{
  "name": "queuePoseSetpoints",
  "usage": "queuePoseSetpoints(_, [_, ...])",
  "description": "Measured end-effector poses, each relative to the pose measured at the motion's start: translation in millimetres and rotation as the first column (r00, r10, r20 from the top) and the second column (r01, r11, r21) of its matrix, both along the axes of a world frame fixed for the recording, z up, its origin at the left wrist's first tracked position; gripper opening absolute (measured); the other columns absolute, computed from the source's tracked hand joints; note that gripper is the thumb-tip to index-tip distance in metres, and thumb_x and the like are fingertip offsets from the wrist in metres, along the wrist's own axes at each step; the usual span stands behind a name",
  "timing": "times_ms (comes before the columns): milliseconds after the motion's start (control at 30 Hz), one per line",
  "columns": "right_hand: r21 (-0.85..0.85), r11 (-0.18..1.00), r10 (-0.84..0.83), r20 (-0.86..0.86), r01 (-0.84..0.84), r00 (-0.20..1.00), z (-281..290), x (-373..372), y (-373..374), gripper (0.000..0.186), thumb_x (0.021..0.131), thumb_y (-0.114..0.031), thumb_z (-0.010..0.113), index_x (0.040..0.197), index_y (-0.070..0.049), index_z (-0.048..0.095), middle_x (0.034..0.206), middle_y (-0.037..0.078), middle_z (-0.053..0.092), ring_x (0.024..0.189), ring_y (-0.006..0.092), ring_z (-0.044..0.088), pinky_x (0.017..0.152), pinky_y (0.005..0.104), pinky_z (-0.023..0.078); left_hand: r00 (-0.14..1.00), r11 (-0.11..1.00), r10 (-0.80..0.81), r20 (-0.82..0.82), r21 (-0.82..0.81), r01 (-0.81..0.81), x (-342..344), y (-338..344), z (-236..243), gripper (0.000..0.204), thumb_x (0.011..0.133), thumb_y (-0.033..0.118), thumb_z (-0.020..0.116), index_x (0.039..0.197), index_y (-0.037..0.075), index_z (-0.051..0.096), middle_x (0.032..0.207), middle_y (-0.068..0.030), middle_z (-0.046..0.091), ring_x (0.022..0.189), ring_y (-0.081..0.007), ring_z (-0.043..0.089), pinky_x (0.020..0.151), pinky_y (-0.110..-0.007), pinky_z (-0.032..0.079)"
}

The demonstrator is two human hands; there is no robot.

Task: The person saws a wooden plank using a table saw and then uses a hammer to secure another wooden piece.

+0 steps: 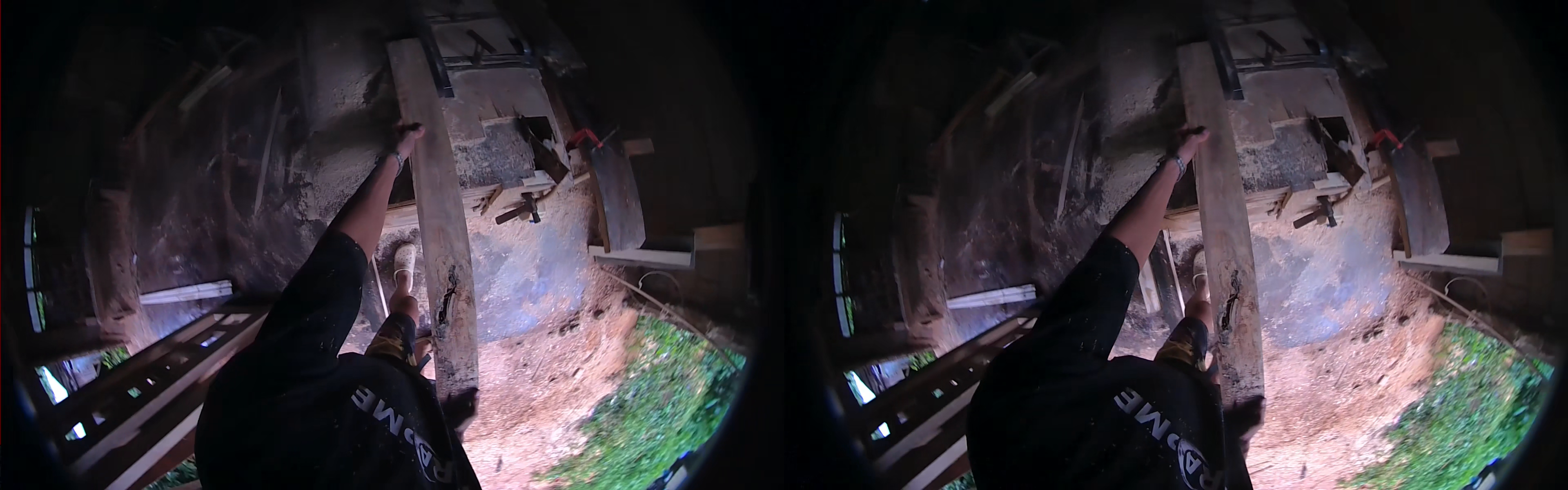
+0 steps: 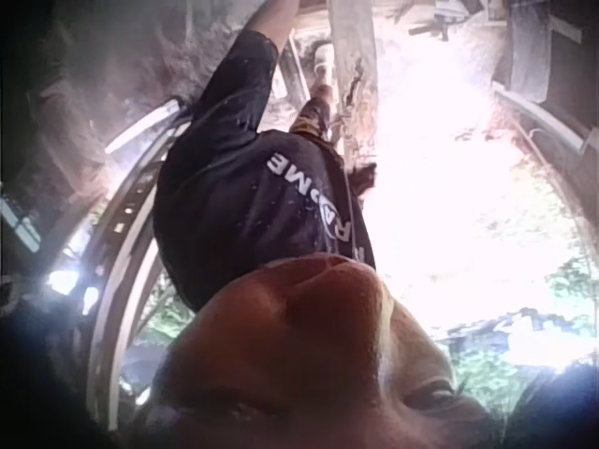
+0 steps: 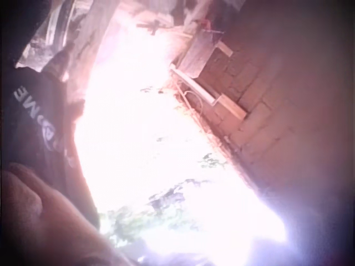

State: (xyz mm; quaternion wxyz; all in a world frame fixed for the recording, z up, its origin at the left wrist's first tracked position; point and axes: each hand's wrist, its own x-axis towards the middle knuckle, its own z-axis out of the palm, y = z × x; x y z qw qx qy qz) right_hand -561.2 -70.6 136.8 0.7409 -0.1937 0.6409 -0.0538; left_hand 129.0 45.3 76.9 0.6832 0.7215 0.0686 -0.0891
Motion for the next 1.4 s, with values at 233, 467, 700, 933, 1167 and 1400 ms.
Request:
queuePoseSetpoints(233, [-0.010,0.995,0.104,0.017,-0.104,0.994,9,21,-18,0.040,0.094,-0.044,0.050,0.109,-0.007,0.055,0.097,0.003,0.057,0.088,0.0176,0.054,0.080,0.0330,0.044,0.997,0.965,0.018,0.069,0.259,-0.035,25,21,46,0.028,0.078,0.025,0.074,0.097,0.005,0.068,0.093,-0.0062,0.070,0.090,-0.0172,0.062,0.086,-0.032,0.046])
queuePoseSetpoints(467, [-0.086,0.988,0.128,0.029,-0.126,0.991,30,36,-28,0.037,0.094,-0.041,0.050,0.107,-0.007,0.054,0.094,0.004,0.056,0.086,0.0180,0.054,0.077,0.0324,0.044,0.999,0.994,0.025,0.031,0.101,-0.028,34,2,73,0.047,0.078,0.034,0.074,0.113,0.007,0.059,0.102,-0.0067,0.066,0.095,-0.0192,0.060,0.088,-0.034,0.047])
queuePoseSetpoints(700, [-0.113,0.978,0.187,0.114,-0.174,0.976,41,82,-22,0.033,0.095,-0.039,0.049,0.104,-0.008,0.054,0.091,0.005,0.056,0.083,0.0184,0.053,0.075,0.0318,0.044,0.999,0.985,0.040,-0.018,0.170,-0.036,62,-4,27,0.039,0.089,0.038,0.063,0.107,0.003,0.065,0.108,-0.0079,0.066,0.096,-0.0131,0.060,0.087,-0.031,0.049])
queuePoseSetpoints(933, [-0.068,0.982,0.190,0.278,-0.178,0.942,84,117,15,0.030,0.096,-0.036,0.048,0.102,-0.008,0.053,0.087,0.006,0.055,0.081,0.0188,0.053,0.073,0.0312,0.045,0.963,0.916,0.125,0.238,-0.402,-0.020,-165,5,-17,0.026,0.093,0.030,0.056,0.097,0.004,0.059,0.072,-0.0007,0.059,0.068,-0.0097,0.056,0.063,-0.029,0.049])
queuePoseSetpoints(1167, [-0.894,-0.310,0.674,-0.447,-0.325,0.588,-9,75,-5,0.062,0.081,-0.012,0.069,0.132,0.003,0.036,0.100,0.012,0.056,0.082,0.0237,0.055,0.073,0.0419,0.049,0.919,0.970,0.200,0.340,0.061,-0.233,-182,12,109,0.032,0.088,0.033,0.061,0.098,0.003,0.059,0.064,-0.0087,0.056,0.058,-0.0185,0.056,0.057,-0.035,0.048])
queuePoseSetpoints(1400, [-0.934,0.170,0.745,-0.088,-0.316,0.661,14,175,-26,0.042,0.077,-0.008,0.069,0.109,0.010,0.048,0.095,0.025,0.054,0.090,0.0440,0.054,0.083,0.0466,0.047,0.868,-0.007,-0.166,-0.468,-0.880,-0.476,-67,-55,37,0.034,0.097,0.023,0.048,0.065,0.014,0.043,0.055,0.0009,0.039,0.048,-0.0135,0.040,0.046,-0.029,0.037])
